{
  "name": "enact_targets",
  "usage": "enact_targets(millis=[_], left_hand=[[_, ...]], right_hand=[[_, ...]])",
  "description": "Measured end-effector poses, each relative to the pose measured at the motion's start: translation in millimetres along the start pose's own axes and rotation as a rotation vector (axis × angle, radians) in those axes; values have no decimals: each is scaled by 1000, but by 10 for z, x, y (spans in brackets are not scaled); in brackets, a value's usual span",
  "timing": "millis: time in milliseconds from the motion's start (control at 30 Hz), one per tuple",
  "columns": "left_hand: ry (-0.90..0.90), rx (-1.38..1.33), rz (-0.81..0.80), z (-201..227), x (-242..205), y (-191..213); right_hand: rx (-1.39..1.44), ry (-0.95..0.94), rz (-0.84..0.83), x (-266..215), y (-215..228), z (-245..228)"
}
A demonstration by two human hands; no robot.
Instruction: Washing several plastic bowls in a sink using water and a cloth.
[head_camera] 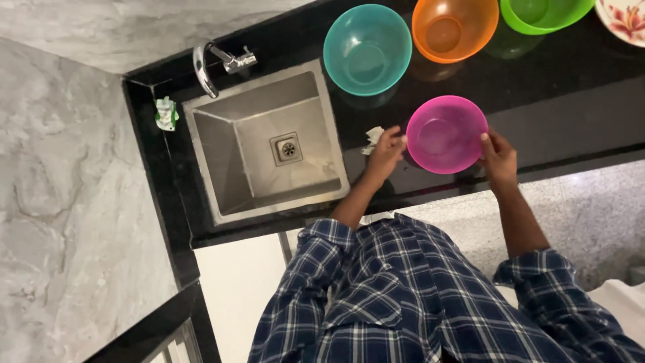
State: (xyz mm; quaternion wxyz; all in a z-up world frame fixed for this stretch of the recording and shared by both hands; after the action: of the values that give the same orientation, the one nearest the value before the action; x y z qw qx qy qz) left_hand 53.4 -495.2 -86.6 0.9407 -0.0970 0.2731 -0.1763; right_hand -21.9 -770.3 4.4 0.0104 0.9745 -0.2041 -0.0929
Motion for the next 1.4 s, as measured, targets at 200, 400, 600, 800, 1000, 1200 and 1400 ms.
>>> enact_targets(millis=[200, 400, 600, 800, 1000, 1200, 1400], left_hand=[[166, -365, 298, 931, 268, 251], [165, -540, 265, 937, 871, 784], [145, -370, 420, 1185, 728, 918], [87, -277, 435, 938, 1043, 1200], [117, -161, 406, 1184, 31, 1516], [184, -353, 379, 544, -956, 2452], [205, -365, 521, 884, -1985, 3309]], right_hand=[[-65, 187, 29, 2, 263, 3], [-158, 352, 98, -137, 455, -146], [-471, 427, 22, -304, 250, -442], [-452, 518, -12, -329, -302, -760], [-478, 683, -60, -486, -980, -1120], [-354, 785, -179, -655, -2098, -1356], [-127, 397, -410, -459, -3630, -1457]])
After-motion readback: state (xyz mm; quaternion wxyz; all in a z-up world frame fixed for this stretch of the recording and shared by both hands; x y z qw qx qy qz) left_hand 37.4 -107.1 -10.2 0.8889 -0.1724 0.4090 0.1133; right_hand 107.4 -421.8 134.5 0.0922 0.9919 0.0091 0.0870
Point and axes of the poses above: each hand's wrist, its own x-axis towards the middle knuckle, its own y-axis out of the back of the hand, z = x × y, the point moved 3 cm from there along x, towards the middle knuckle, and after that the axes turned 12 degrees about y, right-handed, at the moved point
